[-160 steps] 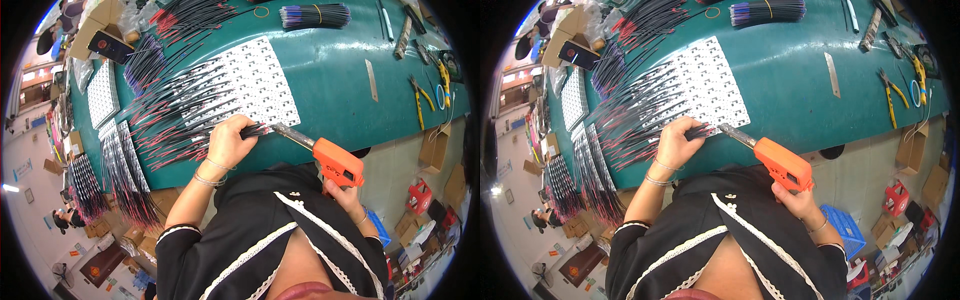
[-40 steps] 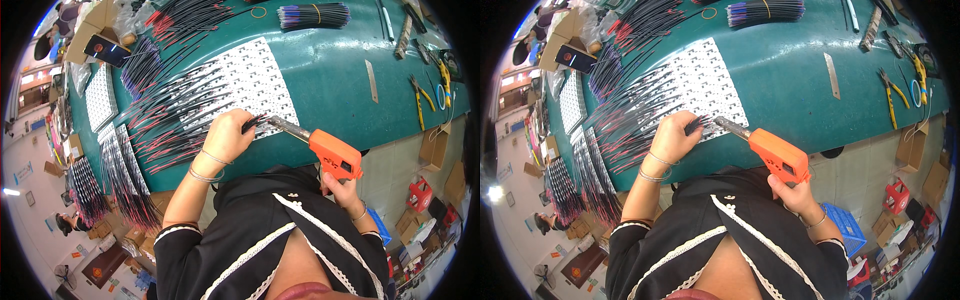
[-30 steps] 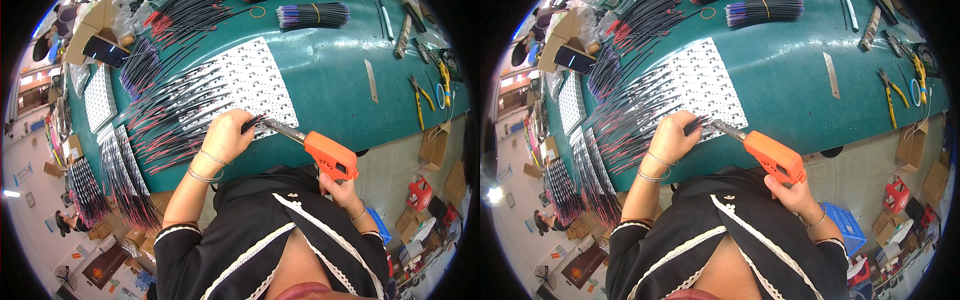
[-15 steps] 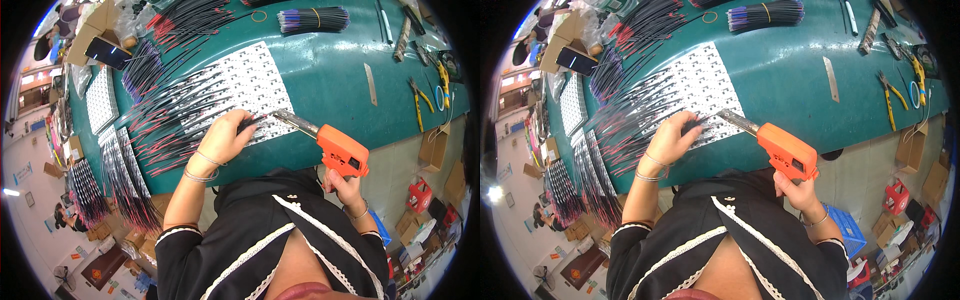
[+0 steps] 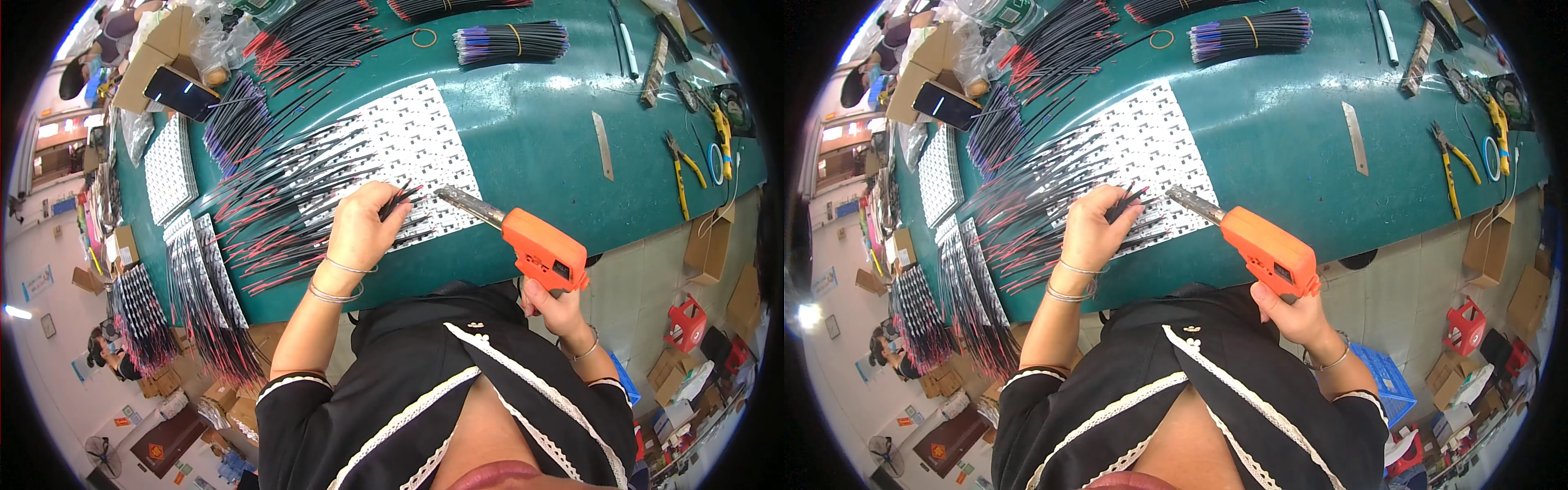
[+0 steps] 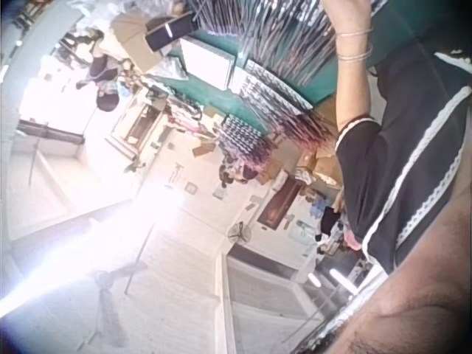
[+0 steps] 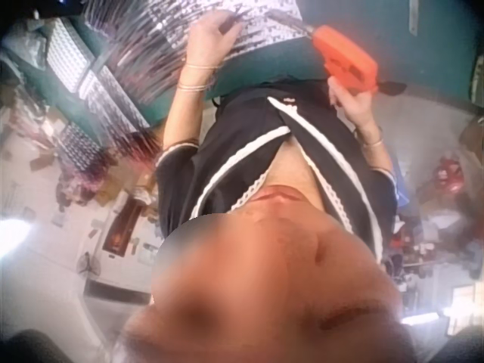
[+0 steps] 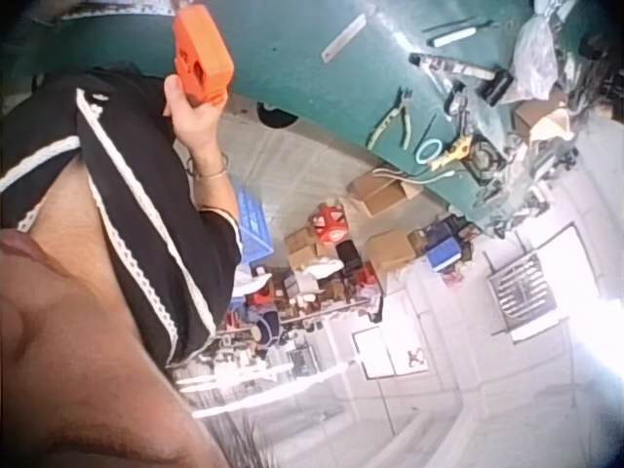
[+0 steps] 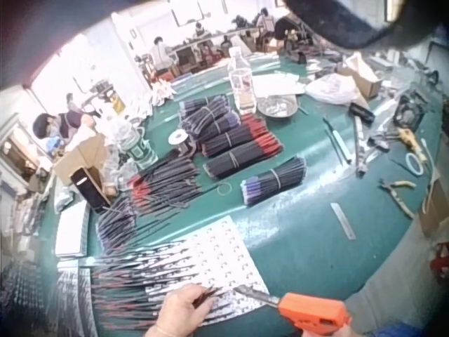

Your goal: The person positions wire rods onto a panel by hand and solders them using a soldering gun.

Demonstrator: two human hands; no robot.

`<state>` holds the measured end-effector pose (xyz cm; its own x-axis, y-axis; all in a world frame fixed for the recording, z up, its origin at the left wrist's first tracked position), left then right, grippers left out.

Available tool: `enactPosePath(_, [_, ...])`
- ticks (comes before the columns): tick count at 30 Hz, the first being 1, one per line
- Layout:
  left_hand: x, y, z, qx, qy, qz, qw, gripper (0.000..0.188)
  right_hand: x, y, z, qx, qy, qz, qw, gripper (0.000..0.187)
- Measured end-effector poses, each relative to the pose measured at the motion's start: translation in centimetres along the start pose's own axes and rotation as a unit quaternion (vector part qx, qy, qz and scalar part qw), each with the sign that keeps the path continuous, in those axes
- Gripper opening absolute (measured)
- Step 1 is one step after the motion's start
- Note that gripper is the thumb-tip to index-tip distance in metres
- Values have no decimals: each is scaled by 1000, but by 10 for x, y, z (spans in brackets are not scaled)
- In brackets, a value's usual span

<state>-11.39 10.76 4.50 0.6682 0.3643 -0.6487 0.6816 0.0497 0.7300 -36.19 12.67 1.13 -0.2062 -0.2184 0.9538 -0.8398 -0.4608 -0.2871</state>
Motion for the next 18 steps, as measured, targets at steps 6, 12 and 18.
enactPosePath(6, [-2, -2, -1, 1, 7, 41, 999, 11, 0, -1, 1, -2, -13, -18, 1000, 31])
enactPosePath(12, [-2, -3, 1, 11, 40, 12, 999, 8, -5, -1, -1, 8, -17, -16, 1000, 33])
enactPosePath(18, [2, -7, 3, 8, 58, 54, 997, 9, -6, -3, 0, -1, -45, -22, 999, 35])
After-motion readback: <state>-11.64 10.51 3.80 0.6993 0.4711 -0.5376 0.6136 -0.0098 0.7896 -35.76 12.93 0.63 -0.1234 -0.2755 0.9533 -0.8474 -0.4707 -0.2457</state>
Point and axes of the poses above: each hand's wrist, its own z-axis towards the middle knuckle, its own y-axis out of the back of the hand, x = y × z, the point moved 8 cm from there along z, towards the middle knuckle, and after that the axes turned 15 degrees about y, right-handed, at the moved point
